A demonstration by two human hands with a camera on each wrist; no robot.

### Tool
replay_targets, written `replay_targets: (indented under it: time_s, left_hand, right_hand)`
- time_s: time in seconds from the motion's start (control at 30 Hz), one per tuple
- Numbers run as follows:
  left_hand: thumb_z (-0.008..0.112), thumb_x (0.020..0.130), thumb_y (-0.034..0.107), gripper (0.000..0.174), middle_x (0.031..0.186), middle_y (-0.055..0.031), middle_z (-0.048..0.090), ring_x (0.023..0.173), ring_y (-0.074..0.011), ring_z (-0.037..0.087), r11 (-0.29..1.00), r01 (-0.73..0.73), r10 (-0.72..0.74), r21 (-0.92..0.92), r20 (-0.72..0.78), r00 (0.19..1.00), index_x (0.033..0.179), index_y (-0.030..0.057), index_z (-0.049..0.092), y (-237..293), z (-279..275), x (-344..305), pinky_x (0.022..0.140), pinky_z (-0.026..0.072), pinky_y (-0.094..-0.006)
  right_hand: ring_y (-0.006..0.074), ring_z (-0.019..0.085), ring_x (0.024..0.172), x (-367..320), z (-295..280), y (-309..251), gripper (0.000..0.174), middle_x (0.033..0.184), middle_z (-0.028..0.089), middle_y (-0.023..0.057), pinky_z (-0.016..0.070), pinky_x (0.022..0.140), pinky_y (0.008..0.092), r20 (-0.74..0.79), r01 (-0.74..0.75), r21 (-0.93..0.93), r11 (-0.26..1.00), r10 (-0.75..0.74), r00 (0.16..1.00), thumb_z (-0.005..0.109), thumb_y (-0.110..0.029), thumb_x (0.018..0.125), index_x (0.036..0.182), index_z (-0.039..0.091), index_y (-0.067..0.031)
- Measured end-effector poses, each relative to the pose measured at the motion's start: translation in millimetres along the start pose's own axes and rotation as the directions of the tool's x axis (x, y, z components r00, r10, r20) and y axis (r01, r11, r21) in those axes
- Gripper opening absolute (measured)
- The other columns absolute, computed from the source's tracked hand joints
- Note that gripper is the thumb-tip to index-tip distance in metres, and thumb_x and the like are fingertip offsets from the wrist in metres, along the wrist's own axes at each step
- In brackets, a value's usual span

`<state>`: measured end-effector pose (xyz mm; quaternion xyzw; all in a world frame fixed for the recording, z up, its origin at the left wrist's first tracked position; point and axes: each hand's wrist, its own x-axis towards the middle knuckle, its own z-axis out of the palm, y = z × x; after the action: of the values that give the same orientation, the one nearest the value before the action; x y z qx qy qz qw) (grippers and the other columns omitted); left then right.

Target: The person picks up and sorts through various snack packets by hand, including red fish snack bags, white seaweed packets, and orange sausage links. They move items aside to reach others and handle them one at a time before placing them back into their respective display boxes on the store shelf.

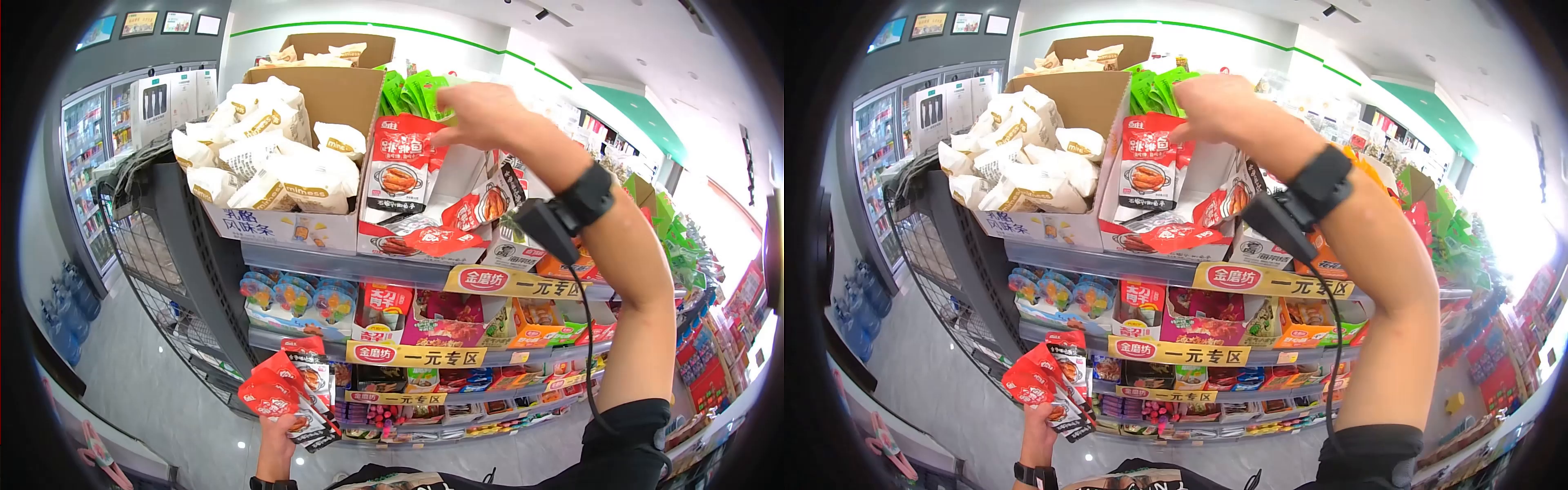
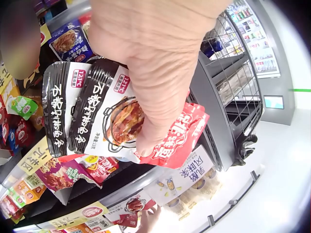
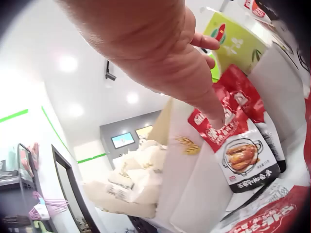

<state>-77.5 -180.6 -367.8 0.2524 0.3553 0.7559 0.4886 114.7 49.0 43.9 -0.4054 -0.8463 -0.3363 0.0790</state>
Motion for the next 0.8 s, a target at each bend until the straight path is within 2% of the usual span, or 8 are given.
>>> replay_targets:
  time_s: [0.2, 0.23, 0.3, 0.4, 0.5, 0.57, 0.67, 0.8]
  left_hand:
    - [0.053, 0.06, -0.001, 0.053, 0.097, -0.0119, 0.055, 0.082, -0.0216, 0.059, 0.996, -0.031, 0.026, -0.08, -0.062, 0.998, 0.111, -0.0025, 0.041, 2, 11, 5, 0.066, 0.0515, -0.031]
    - [0.053, 0.059, -0.001, 0.053, 0.097, -0.012, 0.055, 0.081, -0.0216, 0.059, 0.995, -0.046, 0.04, -0.085, -0.063, 0.997, 0.111, -0.0027, 0.041, 4, 16, 6, 0.065, 0.0516, -0.0309]
    - [0.053, 0.059, -0.002, 0.053, 0.096, -0.0121, 0.055, 0.079, -0.0215, 0.06, 0.998, -0.024, 0.02, -0.066, -0.057, 0.998, 0.111, -0.003, 0.041, 7, 19, 6, 0.064, 0.0517, -0.0305]
    - [0.053, 0.059, -0.004, 0.053, 0.095, -0.0121, 0.056, 0.077, -0.0211, 0.06, 0.999, 0.045, -0.045, -0.015, -0.048, 0.998, 0.11, -0.0032, 0.042, 11, 18, 7, 0.063, 0.0519, -0.0298]
    - [0.053, 0.058, -0.006, 0.054, 0.094, -0.0121, 0.056, 0.077, -0.021, 0.06, 0.999, 0.043, -0.044, -0.023, -0.034, 0.998, 0.11, -0.0033, 0.042, 12, 20, 7, 0.063, 0.052, -0.0297]
    - [0.053, 0.057, -0.007, 0.055, 0.095, -0.0124, 0.056, 0.078, -0.0213, 0.06, 0.998, 0.041, -0.042, -0.038, -0.022, 0.999, 0.11, -0.0034, 0.042, 11, 20, 8, 0.062, 0.0521, -0.0299]
    - [0.053, 0.055, -0.009, 0.058, 0.098, -0.0128, 0.055, 0.08, -0.0222, 0.059, 0.996, 0.071, -0.072, -0.056, -0.031, 0.997, 0.111, -0.0032, 0.041, 8, 16, 7, 0.062, 0.0523, -0.0304]
    - [0.049, 0.057, -0.002, 0.065, 0.111, -0.0127, 0.05, 0.096, -0.0248, 0.055, 0.995, 0.057, -0.064, 0.079, 0.092, 0.994, 0.12, -0.0008, 0.033, 8, 11, 4, 0.074, 0.0501, -0.0338]
  right_hand:
    - [0.0255, 0.059, 0.078, -50, -28, 9, 0.045, 0.075, 0.061, 0.0132, 0.0457, 0.065, 0.0357, 0.49, -0.216, -0.001, 0.976, 0.189, 0.851, 0.063, -0.042, 0.073, 0.095, 0.059, -0.0034]
    - [0.0245, 0.06, 0.076, -60, -23, 9, 0.044, 0.075, 0.061, 0.0142, 0.0461, 0.064, 0.0335, 0.417, -0.087, 0.03, 0.996, 0.067, 0.907, 0.065, -0.036, 0.071, 0.1, 0.058, -0.003]
    - [0.0248, 0.059, 0.069, -69, 16, 24, 0.039, 0.071, 0.059, 0.0146, 0.046, 0.062, 0.0335, -0.114, 0.168, 0.034, 0.985, -0.163, 0.98, 0.063, -0.021, 0.071, 0.105, 0.056, -0.003]
    - [0.0248, 0.056, 0.061, -74, 13, 36, 0.04, 0.067, 0.056, 0.0131, 0.0444, 0.059, 0.0339, -0.073, -0.026, 0.215, 0.976, 0.043, 0.996, 0.056, -0.008, 0.07, 0.109, 0.054, -0.0038]
    - [0.0304, 0.056, 0.089, -79, -11, 34, 0.041, 0.09, 0.06, 0.0166, 0.0443, 0.078, 0.0369, -0.172, -0.088, 0.244, 0.966, 0.132, 0.976, 0.049, -0.002, 0.067, 0.107, 0.056, -0.0051]
    - [0.0251, 0.054, 0.06, -78, -26, 39, 0.044, 0.067, 0.057, 0.0101, 0.043, 0.06, 0.0348, -0.219, 0.039, 0.401, 0.915, 0.055, 0.974, 0.05, -0.001, 0.069, 0.113, 0.052, -0.0061]
    - [0.0088, 0.043, 0.056, -64, -32, 43, 0.049, 0.062, 0.045, 0.0013, 0.0382, 0.053, 0.0241, -0.27, 0.186, 0.561, 0.807, -0.035, 0.962, 0.052, 0.0, 0.073, 0.12, 0.047, -0.0098]
    - [0.011, 0.044, 0.056, -27, -4, 25, 0.048, 0.062, 0.046, 0.0021, 0.0393, 0.054, 0.0256, -0.378, 0.295, 0.521, 0.801, -0.094, 0.921, 0.053, -0.002, 0.073, 0.119, 0.048, -0.0151]
